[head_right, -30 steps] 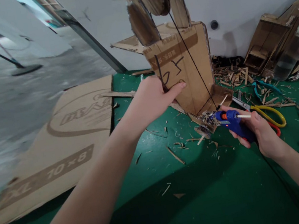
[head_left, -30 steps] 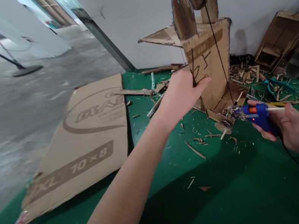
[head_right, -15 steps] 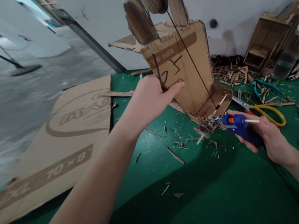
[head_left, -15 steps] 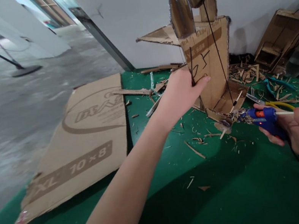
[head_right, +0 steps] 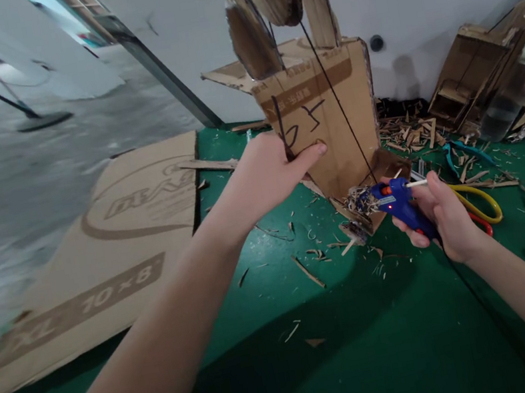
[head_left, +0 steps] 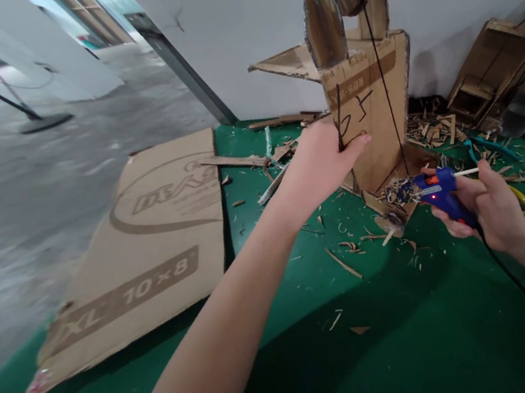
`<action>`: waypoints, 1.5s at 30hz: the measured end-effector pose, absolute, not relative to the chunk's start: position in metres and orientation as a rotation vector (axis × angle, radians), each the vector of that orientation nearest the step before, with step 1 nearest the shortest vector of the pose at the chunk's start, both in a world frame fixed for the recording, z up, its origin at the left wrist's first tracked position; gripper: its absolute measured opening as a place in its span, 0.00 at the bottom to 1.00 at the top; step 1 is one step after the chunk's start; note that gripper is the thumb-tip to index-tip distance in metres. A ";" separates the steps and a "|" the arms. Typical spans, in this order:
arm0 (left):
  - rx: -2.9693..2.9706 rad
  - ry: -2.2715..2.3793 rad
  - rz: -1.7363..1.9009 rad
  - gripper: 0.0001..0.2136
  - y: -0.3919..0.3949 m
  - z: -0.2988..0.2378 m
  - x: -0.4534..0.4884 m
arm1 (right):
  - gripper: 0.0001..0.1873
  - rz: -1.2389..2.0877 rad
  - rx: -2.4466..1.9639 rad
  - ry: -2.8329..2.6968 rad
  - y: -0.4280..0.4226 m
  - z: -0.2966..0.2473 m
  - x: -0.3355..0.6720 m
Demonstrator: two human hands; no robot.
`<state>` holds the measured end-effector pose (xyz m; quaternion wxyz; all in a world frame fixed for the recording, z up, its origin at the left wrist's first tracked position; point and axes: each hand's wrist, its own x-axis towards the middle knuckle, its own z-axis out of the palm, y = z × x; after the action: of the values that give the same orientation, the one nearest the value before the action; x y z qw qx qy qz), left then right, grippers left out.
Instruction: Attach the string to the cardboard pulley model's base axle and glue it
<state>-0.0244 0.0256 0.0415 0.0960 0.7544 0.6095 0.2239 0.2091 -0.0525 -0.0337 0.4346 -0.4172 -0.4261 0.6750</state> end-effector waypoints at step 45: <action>2.109 1.746 0.731 0.21 0.035 0.039 -0.033 | 0.41 1.687 -1.072 -1.117 -0.061 -0.032 0.215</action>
<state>-0.0330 0.0349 0.0392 0.1531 0.7355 0.6088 0.2548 0.2149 -0.0610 -0.0316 0.4130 -0.4265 -0.4442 0.6710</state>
